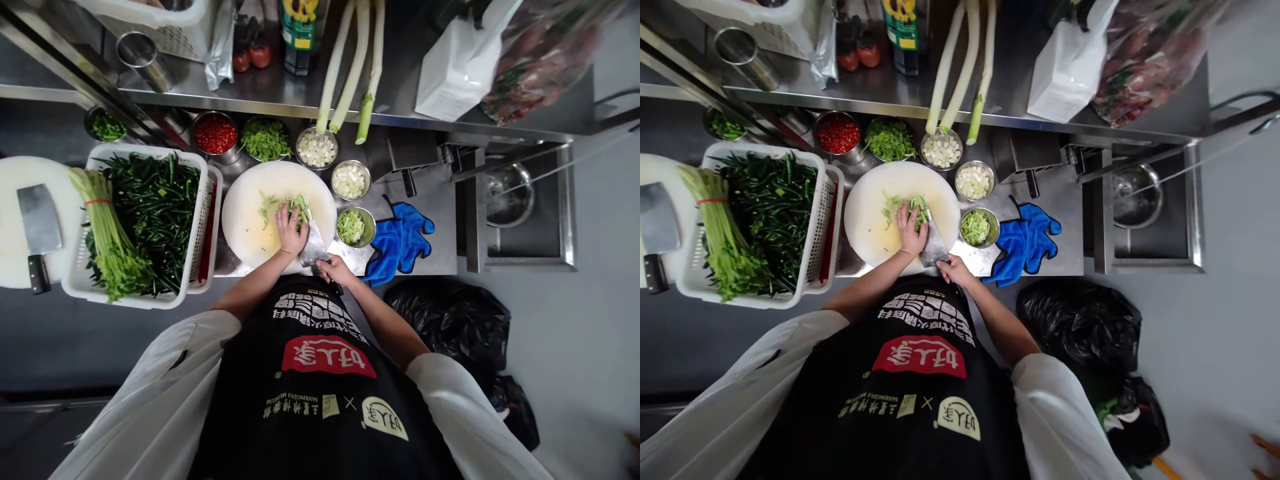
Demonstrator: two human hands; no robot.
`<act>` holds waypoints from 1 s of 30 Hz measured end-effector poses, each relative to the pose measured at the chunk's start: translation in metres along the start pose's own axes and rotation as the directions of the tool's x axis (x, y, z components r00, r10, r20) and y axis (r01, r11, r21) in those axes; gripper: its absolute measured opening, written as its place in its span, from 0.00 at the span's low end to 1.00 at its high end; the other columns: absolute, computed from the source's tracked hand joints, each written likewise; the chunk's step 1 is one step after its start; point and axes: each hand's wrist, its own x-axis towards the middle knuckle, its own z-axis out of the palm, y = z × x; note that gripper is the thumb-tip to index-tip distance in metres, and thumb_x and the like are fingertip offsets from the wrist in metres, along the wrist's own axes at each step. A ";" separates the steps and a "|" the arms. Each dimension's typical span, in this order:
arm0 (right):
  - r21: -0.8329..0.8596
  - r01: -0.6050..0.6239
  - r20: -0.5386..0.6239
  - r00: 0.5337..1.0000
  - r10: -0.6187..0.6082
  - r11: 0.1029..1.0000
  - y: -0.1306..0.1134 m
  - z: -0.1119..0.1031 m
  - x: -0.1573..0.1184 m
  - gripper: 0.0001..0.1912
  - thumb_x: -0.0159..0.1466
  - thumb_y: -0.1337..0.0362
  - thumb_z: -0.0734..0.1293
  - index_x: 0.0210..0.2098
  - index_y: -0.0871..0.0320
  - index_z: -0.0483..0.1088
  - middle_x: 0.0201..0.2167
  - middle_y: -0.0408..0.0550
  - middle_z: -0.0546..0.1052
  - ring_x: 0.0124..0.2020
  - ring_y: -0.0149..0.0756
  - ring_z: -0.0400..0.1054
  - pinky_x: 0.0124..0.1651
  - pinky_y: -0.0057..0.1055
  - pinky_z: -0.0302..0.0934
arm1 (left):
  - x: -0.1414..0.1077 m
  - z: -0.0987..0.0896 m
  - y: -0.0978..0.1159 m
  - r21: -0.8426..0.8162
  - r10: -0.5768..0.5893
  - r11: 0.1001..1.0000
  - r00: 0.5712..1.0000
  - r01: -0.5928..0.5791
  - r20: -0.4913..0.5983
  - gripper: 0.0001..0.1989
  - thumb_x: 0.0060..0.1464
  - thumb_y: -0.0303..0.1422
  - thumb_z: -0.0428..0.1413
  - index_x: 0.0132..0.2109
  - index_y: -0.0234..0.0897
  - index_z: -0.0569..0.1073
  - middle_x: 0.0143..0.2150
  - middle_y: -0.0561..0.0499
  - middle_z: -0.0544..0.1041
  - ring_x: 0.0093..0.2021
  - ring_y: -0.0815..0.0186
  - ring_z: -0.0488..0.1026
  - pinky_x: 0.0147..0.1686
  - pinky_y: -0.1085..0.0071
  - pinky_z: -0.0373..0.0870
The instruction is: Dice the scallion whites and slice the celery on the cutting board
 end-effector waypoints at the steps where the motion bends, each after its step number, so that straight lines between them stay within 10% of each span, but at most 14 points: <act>1: 0.010 -0.011 -0.026 1.000 0.011 1.000 0.000 -0.007 -0.012 0.23 0.60 0.42 0.73 0.29 0.52 0.63 0.14 0.33 0.68 0.13 0.28 0.60 0.20 0.25 0.54 | -0.003 0.007 0.011 -0.009 0.026 1.000 0.999 -0.025 0.021 0.31 0.66 0.39 0.55 0.74 0.40 0.69 0.82 0.43 0.54 0.84 0.49 0.40 0.81 0.45 0.35; 9: 0.333 -0.150 -0.240 0.941 0.238 0.931 0.006 -0.045 -0.092 0.25 0.55 0.44 0.77 0.32 0.50 0.61 0.16 0.32 0.66 0.13 0.28 0.57 0.17 0.27 0.56 | -0.017 0.095 0.081 -0.115 0.180 0.981 0.951 -0.155 0.251 0.32 0.60 0.45 0.64 0.69 0.43 0.75 0.79 0.44 0.62 0.81 0.45 0.51 0.81 0.45 0.41; 17: 0.696 -0.199 -0.111 0.919 0.377 0.690 -0.025 -0.089 -0.109 0.21 0.58 0.58 0.78 0.32 0.52 0.60 0.21 0.35 0.64 0.17 0.25 0.55 0.20 0.25 0.59 | 0.030 0.169 0.120 -0.181 0.036 0.983 0.932 0.033 0.361 0.10 0.63 0.34 0.63 0.49 0.40 0.85 0.61 0.39 0.81 0.71 0.45 0.68 0.79 0.46 0.45; 26: 0.654 -0.216 -0.121 0.916 0.382 0.725 -0.033 -0.103 -0.133 0.20 0.58 0.59 0.78 0.29 0.53 0.62 0.21 0.39 0.67 0.18 0.27 0.58 0.21 0.27 0.63 | 0.051 0.131 0.107 -0.280 0.024 0.955 0.921 0.094 0.389 0.15 0.73 0.30 0.51 0.53 0.38 0.83 0.55 0.45 0.85 0.57 0.59 0.80 0.64 0.62 0.72; 30: 0.572 -0.167 -0.250 0.897 0.365 0.803 -0.032 -0.093 -0.126 0.21 0.55 0.56 0.79 0.28 0.53 0.63 0.20 0.40 0.69 0.17 0.29 0.60 0.19 0.30 0.63 | 0.020 0.120 0.097 -0.379 0.406 0.900 0.736 -0.216 0.543 0.17 0.68 0.31 0.55 0.58 0.46 0.83 0.66 0.51 0.79 0.68 0.60 0.75 0.71 0.60 0.68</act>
